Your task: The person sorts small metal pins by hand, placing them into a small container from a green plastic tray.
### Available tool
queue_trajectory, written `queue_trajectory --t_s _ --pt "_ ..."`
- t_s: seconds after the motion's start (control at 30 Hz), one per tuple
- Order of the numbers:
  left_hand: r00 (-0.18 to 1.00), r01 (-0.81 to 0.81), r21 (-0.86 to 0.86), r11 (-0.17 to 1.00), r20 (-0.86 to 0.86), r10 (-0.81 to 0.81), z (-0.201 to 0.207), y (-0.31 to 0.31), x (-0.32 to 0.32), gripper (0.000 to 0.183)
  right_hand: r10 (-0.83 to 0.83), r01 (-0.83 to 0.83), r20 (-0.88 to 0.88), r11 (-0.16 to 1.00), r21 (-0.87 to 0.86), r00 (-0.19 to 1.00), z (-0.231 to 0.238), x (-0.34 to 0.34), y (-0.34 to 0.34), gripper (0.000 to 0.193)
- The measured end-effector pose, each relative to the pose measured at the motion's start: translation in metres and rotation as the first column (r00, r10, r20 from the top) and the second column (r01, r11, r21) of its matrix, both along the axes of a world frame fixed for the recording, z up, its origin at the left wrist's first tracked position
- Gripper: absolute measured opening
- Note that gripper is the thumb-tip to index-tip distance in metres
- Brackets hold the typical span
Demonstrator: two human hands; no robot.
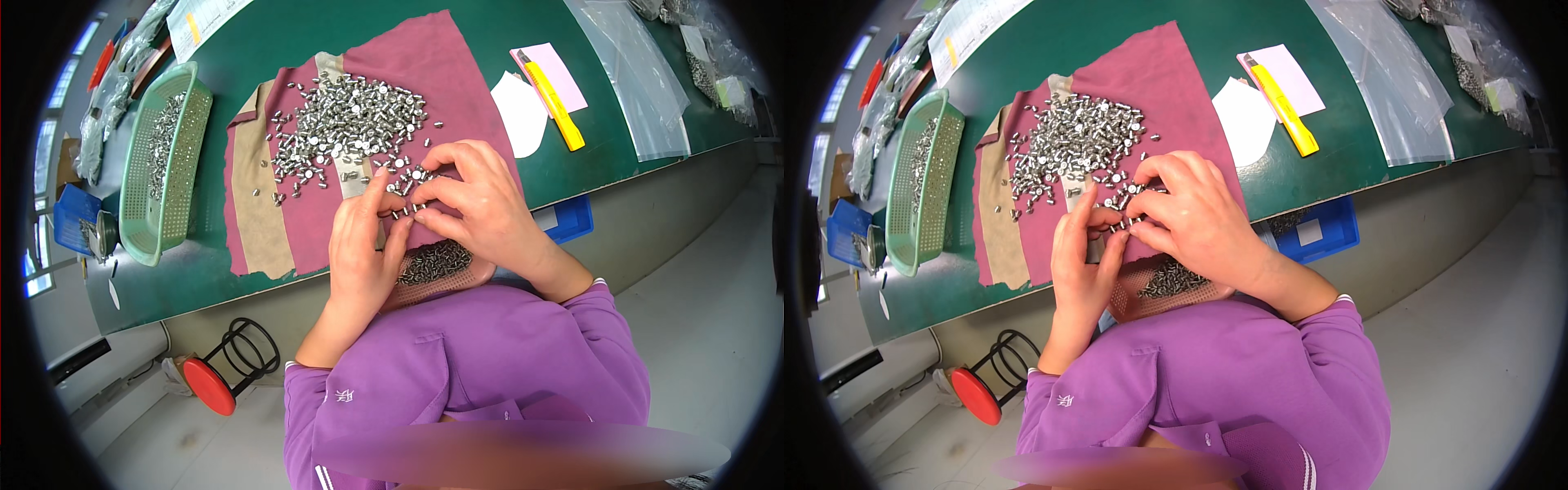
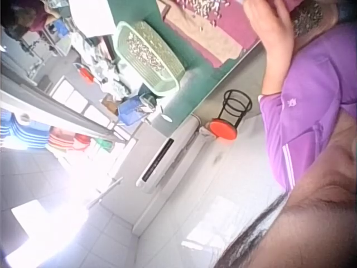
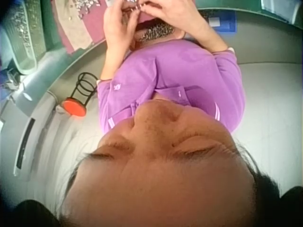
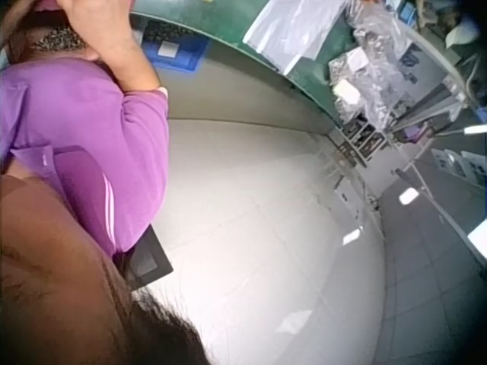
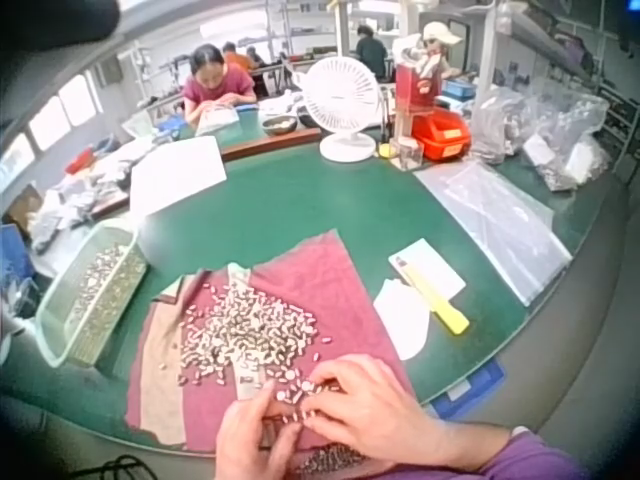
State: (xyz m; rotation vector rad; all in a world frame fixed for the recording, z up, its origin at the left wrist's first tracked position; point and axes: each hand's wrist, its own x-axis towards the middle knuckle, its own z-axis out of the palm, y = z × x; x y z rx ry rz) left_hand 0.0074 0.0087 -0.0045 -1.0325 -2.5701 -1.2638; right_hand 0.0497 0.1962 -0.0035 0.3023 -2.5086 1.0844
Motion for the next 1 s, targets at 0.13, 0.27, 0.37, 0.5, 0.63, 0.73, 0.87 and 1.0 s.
queue_trajectory --t_s 0.13,0.27,0.37,0.5,0.63,0.73,0.87,1.0 --pt "1.000 -0.009 0.040 0.999 0.006 0.008 -0.0023 -0.0010 -0.0017 0.068 -0.018 0.018 0.002 0.999 -0.042 1.000 -0.0010 -0.0002 0.0006 0.016" --pt "0.999 -0.025 0.037 0.999 0.031 0.024 -0.0032 0.0004 -0.0032 0.066 -0.043 0.043 -0.019 0.999 -0.008 0.999 -0.0032 -0.0005 -0.0009 0.017" --pt "0.994 -0.013 0.066 0.998 0.107 0.005 -0.0021 -0.0007 -0.0015 0.068 -0.026 0.025 -0.010 1.000 -0.007 1.000 -0.0011 0.0003 -0.0013 0.013" --pt "0.998 0.021 0.030 0.999 0.064 -0.023 -0.0004 -0.0034 -0.0017 0.071 0.016 -0.015 0.006 1.000 -0.021 1.000 -0.0005 0.0010 0.0001 0.014" --pt "0.997 0.028 0.074 0.997 0.075 -0.033 -0.0046 -0.0036 -0.0014 0.074 0.018 -0.017 0.031 0.999 -0.033 0.999 0.0000 0.0017 0.0001 0.014" --pt "0.997 0.042 0.098 0.994 0.054 -0.047 -0.0051 -0.0037 -0.0029 0.075 0.003 -0.002 0.022 0.999 -0.037 1.000 -0.0024 0.0016 0.0005 0.015" --pt "0.995 0.073 0.049 0.996 0.065 -0.076 -0.0073 -0.0066 -0.0037 0.077 0.028 -0.028 0.009 1.000 -0.004 1.000 -0.0018 0.0015 0.0022 0.016" --pt "0.995 0.066 0.042 0.997 0.067 -0.069 -0.0074 -0.0071 -0.0035 0.077 0.034 -0.034 -0.024 0.999 0.012 0.999 -0.0035 0.0015 0.0012 0.017"
